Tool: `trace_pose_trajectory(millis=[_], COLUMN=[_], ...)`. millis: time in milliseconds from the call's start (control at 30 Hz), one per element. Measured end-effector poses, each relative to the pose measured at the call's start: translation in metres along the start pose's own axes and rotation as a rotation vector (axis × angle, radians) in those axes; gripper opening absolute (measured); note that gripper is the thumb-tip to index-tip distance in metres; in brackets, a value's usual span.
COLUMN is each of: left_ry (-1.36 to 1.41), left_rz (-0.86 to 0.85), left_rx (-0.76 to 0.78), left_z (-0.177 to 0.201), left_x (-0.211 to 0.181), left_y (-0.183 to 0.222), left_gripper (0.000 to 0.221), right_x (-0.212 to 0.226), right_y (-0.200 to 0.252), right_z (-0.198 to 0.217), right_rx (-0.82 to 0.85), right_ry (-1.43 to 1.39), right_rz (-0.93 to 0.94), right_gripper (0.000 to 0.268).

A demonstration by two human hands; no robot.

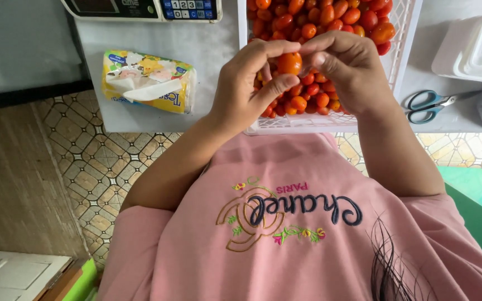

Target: Sorting and packing cherry tomatoes from a large crate into small plastic trays for weighing on a digital scale.

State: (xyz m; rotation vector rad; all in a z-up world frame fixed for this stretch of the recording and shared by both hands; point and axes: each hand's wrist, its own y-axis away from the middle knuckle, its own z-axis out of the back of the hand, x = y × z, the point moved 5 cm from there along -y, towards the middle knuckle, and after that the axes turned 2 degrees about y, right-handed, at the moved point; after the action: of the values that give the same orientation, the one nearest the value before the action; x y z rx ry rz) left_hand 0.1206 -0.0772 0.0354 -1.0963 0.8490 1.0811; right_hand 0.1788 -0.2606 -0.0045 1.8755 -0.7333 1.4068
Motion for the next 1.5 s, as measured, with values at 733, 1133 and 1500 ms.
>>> trace_pose_trajectory(millis=[733, 1133, 1500], left_ry=[0.078, 0.062, -0.015], left_rz=[0.244, 0.291, 0.352], left_rx=[-0.188, -0.181, 0.087], left_z=[0.046, 0.046, 0.012], left_x=[0.023, 0.023, 0.055], left_y=[0.024, 0.025, 0.032], left_gripper=[0.036, 0.035, 0.028], right_x=[-0.124, -0.173, -0.01], right_y=[-0.053, -0.021, -0.011], right_z=[0.007, -0.003, 0.008], right_rx=[0.143, 0.397, 0.039], right_ry=[1.605, 1.88, 0.27], right_rz=[0.411, 0.255, 0.14], right_gripper=[0.021, 0.012, 0.021])
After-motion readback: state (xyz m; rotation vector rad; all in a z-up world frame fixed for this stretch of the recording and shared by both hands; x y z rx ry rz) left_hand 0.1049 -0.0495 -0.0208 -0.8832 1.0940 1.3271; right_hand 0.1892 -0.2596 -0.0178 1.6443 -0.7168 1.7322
